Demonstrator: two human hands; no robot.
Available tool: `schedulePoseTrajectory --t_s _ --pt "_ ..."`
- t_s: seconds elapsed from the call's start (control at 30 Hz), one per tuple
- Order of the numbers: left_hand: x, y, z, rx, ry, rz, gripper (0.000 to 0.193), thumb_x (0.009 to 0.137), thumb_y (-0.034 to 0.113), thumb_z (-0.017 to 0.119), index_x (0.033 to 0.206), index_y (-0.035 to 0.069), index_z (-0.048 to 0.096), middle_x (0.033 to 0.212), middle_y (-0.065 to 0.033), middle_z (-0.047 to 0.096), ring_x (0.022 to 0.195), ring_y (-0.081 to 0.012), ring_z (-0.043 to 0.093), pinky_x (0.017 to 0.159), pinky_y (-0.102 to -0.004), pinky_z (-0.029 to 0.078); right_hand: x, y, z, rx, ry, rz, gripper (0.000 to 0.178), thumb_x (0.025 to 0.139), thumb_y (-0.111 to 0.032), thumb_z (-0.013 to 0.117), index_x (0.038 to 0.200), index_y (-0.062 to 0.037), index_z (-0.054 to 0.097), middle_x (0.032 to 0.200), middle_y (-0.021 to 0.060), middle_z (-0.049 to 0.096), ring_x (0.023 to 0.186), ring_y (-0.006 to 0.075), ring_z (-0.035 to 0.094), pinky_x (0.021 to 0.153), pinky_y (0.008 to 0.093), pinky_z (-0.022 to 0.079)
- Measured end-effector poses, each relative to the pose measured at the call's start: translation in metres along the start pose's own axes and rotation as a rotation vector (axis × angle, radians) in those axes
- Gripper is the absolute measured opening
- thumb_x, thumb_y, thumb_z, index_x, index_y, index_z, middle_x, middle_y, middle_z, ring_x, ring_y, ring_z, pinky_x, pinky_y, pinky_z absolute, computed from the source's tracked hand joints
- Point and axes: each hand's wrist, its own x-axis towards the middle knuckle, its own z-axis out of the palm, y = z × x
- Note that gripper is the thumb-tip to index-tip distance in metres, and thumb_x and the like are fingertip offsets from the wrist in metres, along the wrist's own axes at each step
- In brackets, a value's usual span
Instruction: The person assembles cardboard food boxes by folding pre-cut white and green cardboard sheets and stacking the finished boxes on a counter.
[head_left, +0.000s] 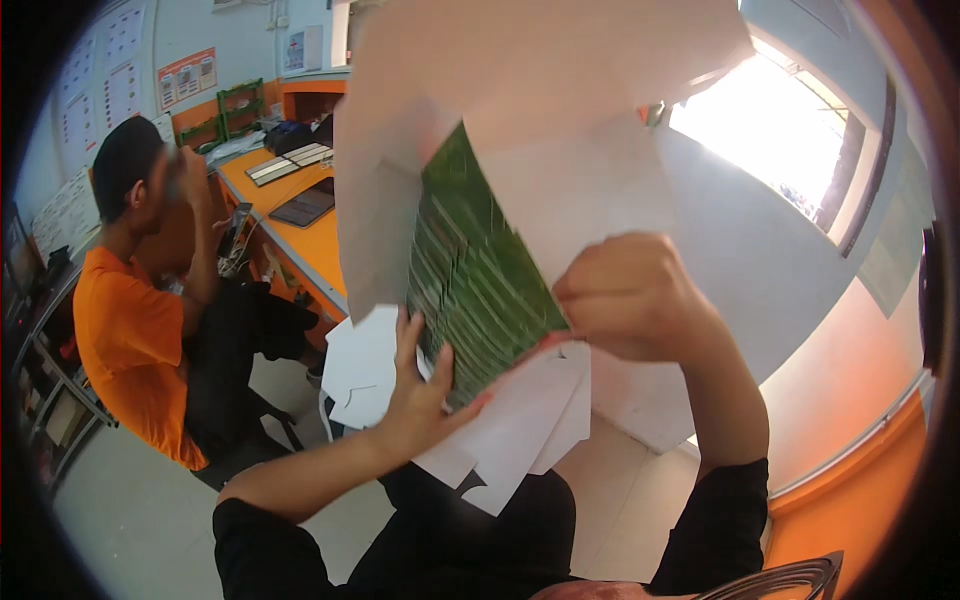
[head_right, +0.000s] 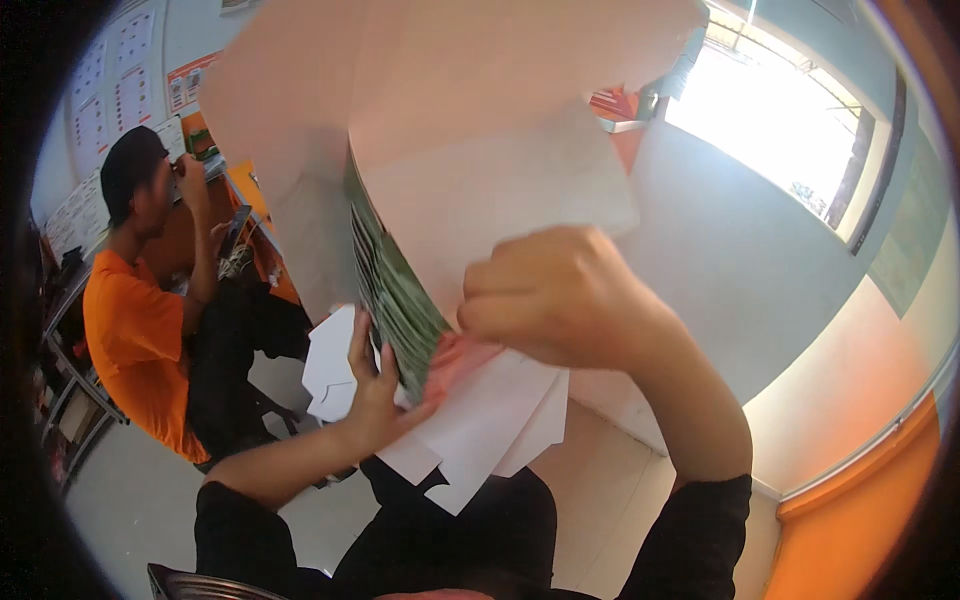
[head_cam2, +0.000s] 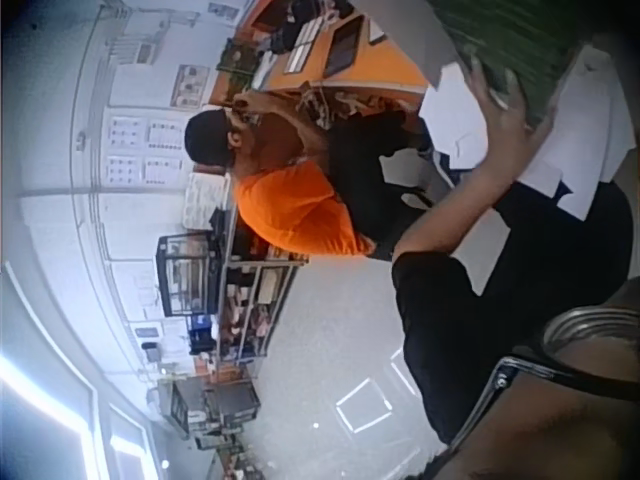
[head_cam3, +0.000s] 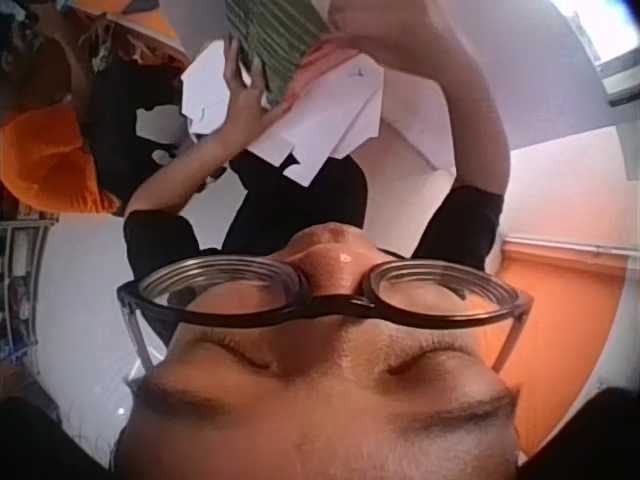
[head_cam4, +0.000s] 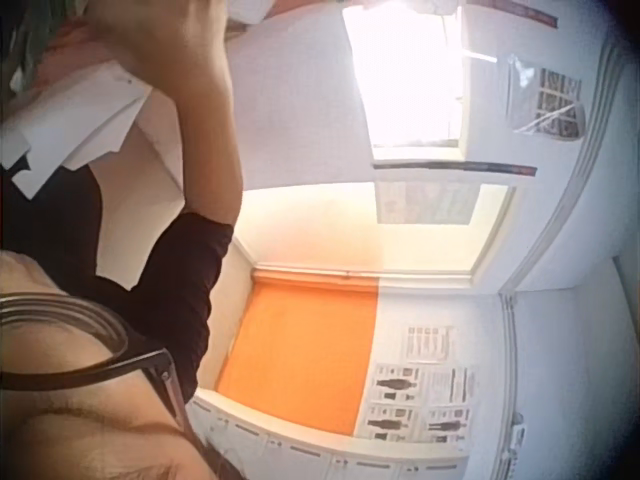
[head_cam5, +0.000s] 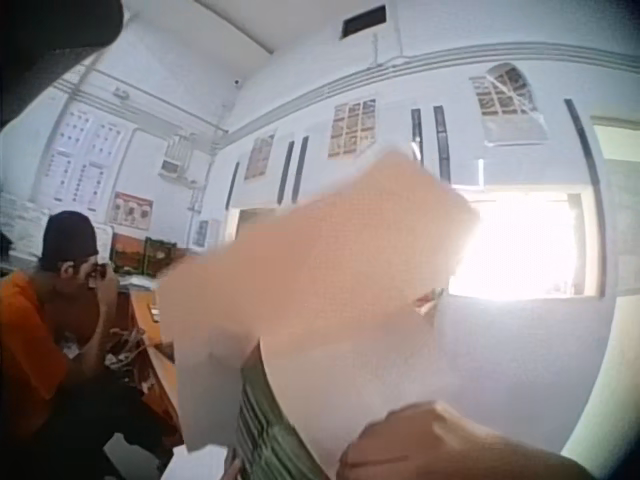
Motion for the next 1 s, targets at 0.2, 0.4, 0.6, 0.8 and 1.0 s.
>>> schedulePoseTrajectory --t_s 0.2,0.4,0.6,0.8,1.0 --pt "0.007 0.028 -0.06 0.013 -0.225 -0.116 0.063 0.065 0.02 0.076 0.122 0.012 0.049 0.133 -0.0215 0.026 0.119 -0.0424 0.034 0.097 -0.0486 0.033 -0.027 -0.002 0.016 0.303 -0.092 0.28 0.014 0.067 -0.013 0.068 0.073 -0.0087 0.057 0.072 0.0012 0.054 0.066 0.0199 0.053 0.057 0.0315 0.043" --pt "0.092 0.0 -0.1 -0.093 0.336 -0.332 0.051 0.067 0.019 0.072 0.11 0.001 0.052 0.104 -0.0144 0.055 0.084 -0.0213 0.055 0.076 -0.0312 0.044 -0.012 -0.01 0.004 0.505 -0.319 0.316 0.022 0.07 -0.022 0.07 0.079 -0.0056 0.058 0.076 0.0039 0.058 0.072 0.0214 0.055 0.067 0.0363 0.044" --pt "0.111 -0.002 -0.083 -0.492 0.102 -0.666 0.036 0.09 0.026 0.048 0.109 -0.004 0.052 0.097 -0.0151 0.06 0.083 -0.024 0.057 0.077 -0.0324 0.043 0.045 -0.038 0.006 0.504 -0.139 0.86 0.035 0.079 -0.033 0.061 0.082 0.0012 0.058 0.075 0.0125 0.059 0.069 0.024 0.056 0.066 0.0323 0.045" --pt "0.114 0.024 -0.079 -0.449 0.14 -0.608 0.038 0.093 0.031 0.046 0.104 -0.004 0.054 0.084 -0.0113 0.061 0.076 -0.015 0.053 0.072 -0.0276 0.043 0.075 -0.018 0.025 0.133 -0.284 0.619 0.037 0.081 -0.03 0.056 0.085 0.0062 0.057 0.074 0.0204 0.06 0.07 0.0316 0.06 0.066 0.0358 0.048" --pt "0.108 0.022 -0.078 -0.49 0.169 -0.548 0.032 0.093 0.025 0.044 0.104 -0.005 0.052 0.084 -0.0147 0.061 0.076 -0.0179 0.055 0.071 -0.03 0.043 0.094 -0.017 -0.004 0.106 -0.448 0.708 0.027 0.077 -0.019 0.053 0.083 0.007 0.058 0.075 0.0228 0.059 0.069 0.0339 0.061 0.065 0.0376 0.049"
